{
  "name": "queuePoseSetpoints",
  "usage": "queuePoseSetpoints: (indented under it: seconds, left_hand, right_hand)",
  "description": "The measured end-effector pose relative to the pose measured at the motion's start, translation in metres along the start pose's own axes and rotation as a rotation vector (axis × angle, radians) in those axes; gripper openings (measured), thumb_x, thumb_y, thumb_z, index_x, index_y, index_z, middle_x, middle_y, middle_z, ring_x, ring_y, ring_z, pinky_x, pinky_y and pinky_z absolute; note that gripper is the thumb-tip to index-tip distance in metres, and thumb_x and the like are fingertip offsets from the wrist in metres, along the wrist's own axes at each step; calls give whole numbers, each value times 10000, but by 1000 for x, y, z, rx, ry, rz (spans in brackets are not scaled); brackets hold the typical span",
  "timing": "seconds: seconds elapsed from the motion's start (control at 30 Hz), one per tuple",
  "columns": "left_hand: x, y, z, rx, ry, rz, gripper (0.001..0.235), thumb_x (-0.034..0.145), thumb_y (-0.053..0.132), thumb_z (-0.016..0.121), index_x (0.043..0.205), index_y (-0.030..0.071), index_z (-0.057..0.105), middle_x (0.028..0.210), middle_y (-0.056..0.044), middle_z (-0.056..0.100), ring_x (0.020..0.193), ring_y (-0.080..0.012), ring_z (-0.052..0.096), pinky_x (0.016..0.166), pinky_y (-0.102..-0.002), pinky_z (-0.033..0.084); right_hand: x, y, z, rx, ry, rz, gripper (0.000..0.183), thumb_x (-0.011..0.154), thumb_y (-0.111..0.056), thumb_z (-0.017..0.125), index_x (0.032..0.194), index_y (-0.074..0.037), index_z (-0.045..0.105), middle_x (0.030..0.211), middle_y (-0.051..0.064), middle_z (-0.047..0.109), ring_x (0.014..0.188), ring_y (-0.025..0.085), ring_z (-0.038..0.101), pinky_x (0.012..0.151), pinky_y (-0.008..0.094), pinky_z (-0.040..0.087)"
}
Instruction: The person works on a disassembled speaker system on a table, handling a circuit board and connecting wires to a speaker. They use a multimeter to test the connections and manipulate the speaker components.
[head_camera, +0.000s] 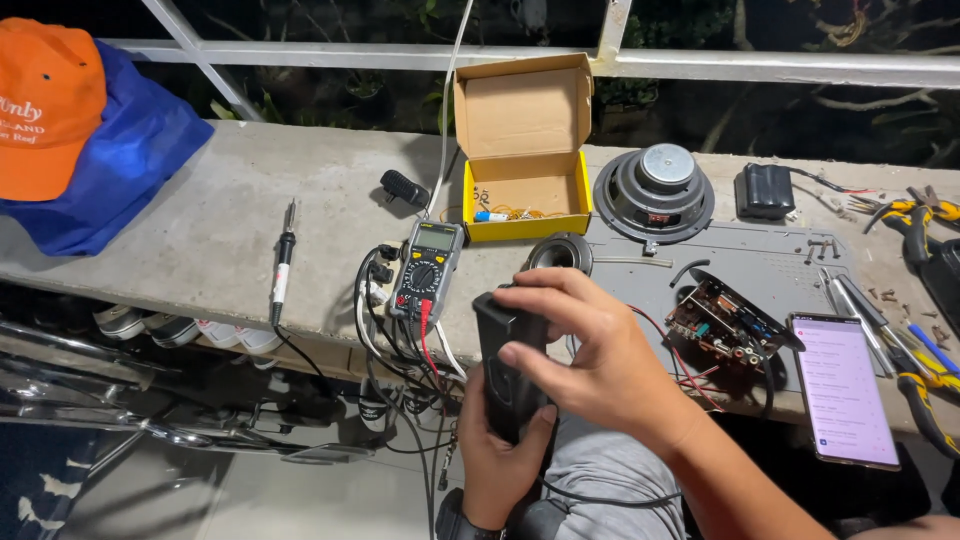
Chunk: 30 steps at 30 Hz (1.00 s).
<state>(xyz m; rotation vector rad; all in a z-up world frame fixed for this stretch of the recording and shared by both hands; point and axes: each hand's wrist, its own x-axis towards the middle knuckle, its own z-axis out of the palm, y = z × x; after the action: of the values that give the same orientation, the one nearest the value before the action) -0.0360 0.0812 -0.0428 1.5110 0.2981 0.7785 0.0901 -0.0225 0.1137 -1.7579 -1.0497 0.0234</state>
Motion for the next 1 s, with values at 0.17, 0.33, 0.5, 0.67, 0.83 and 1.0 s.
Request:
queuePoseSetpoints:
  seconds: [0.17,0.33,0.5,0.67,0.83,1.0]
  left_hand:
    - [4,1,-7,-132,-57,-92,667,908,164,931,1502,10,670,1392,-154,806,1262,-216,776,1094,-365,642]
    - [7,-6,-23,-374,-205,-195,739,937,106,946,1587,11,608,1528,-219,780,1385,-291,769,1173,-408,626]
    - [11,15,-26,-564,-307,-210,563,978,221,950,1417,-63,741,1381,-218,835,1289,-330,797,1178,-456,599]
    - [6,-2,-32,-633,-341,-211,574,1000,125,928,1490,-41,678,1421,-243,801,1308,-390,788,1156,-513,631]
    - [3,-13,-33,-729,-355,-234,656,1026,55,880,1590,-40,560,1487,-297,732,1336,-436,753,1094,-533,680]
    - [7,-2,-30,-736,-375,-228,604,1039,67,882,1556,-86,611,1430,-262,765,1306,-403,763,1155,-527,646]
  right_hand:
    - [-5,-10,1,-34,-48,-44,499,971,-224,914,1448,-153,785,1397,114,719,1210,203,766,926,309,646]
    - [-4,-12,-14,151,-184,120,682,978,-299,874,1614,-153,676,1394,56,764,1098,144,735,949,303,685]
    - [-13,-4,-17,210,-228,251,529,1105,-302,608,1592,-106,674,1563,89,806,1329,197,828,997,350,730]
    - [-29,9,-3,162,-291,194,672,989,-244,848,1616,-107,650,1594,97,743,1347,209,778,1104,366,679]
    - [-39,2,9,78,-255,104,790,909,-244,950,1623,-105,640,1518,106,768,1299,227,766,1058,364,659]
    - [-49,5,18,9,-163,105,685,929,-256,948,1548,-102,698,1312,59,807,1012,213,731,935,351,629]
